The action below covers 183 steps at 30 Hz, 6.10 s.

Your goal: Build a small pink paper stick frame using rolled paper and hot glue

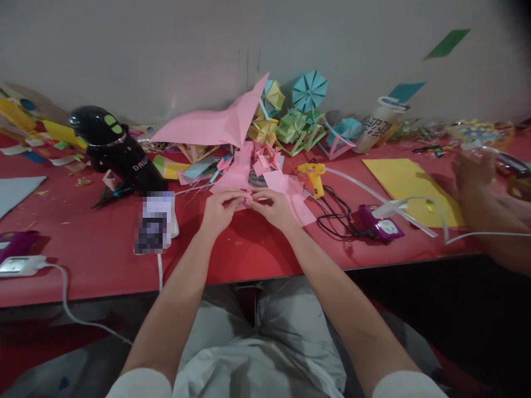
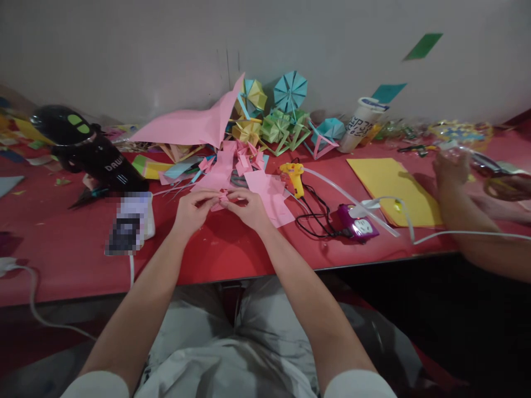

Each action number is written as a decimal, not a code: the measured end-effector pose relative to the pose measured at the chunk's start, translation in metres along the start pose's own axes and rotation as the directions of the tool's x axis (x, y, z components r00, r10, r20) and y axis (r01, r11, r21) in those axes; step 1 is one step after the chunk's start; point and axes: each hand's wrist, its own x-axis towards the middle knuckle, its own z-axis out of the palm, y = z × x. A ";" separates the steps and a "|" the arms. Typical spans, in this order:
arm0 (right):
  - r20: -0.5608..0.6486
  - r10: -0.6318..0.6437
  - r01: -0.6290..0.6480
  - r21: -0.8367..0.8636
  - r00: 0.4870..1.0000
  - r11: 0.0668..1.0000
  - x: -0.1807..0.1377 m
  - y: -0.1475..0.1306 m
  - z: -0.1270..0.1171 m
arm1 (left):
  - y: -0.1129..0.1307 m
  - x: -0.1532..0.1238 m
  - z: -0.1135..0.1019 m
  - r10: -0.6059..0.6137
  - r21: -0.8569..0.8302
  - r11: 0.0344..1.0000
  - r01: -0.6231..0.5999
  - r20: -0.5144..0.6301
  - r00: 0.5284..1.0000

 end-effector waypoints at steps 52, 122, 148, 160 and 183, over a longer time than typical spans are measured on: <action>0.010 0.091 -0.092 0.073 0.996 0.993 0.009 0.013 -0.010 | -0.002 0.002 -0.004 -0.173 -0.080 0.983 0.167 -0.071 0.982; -0.259 0.165 -0.099 0.250 0.952 0.963 0.046 0.009 -0.017 | -0.034 0.008 -0.005 -0.119 0.492 0.860 0.133 -0.060 0.991; -0.170 0.238 -0.235 0.040 0.956 0.971 0.021 0.025 -0.005 | -0.017 0.017 -0.005 -0.123 0.159 0.976 0.146 -0.146 0.982; -0.013 0.193 -0.193 -0.075 0.981 0.978 0.021 0.023 -0.005 | -0.043 0.010 -0.013 -0.193 0.340 0.908 0.243 -0.175 0.965; 0.375 0.084 0.005 -0.233 0.923 0.973 0.022 0.000 -0.031 | -0.009 0.004 -0.023 -0.203 0.130 0.976 0.176 0.237 0.950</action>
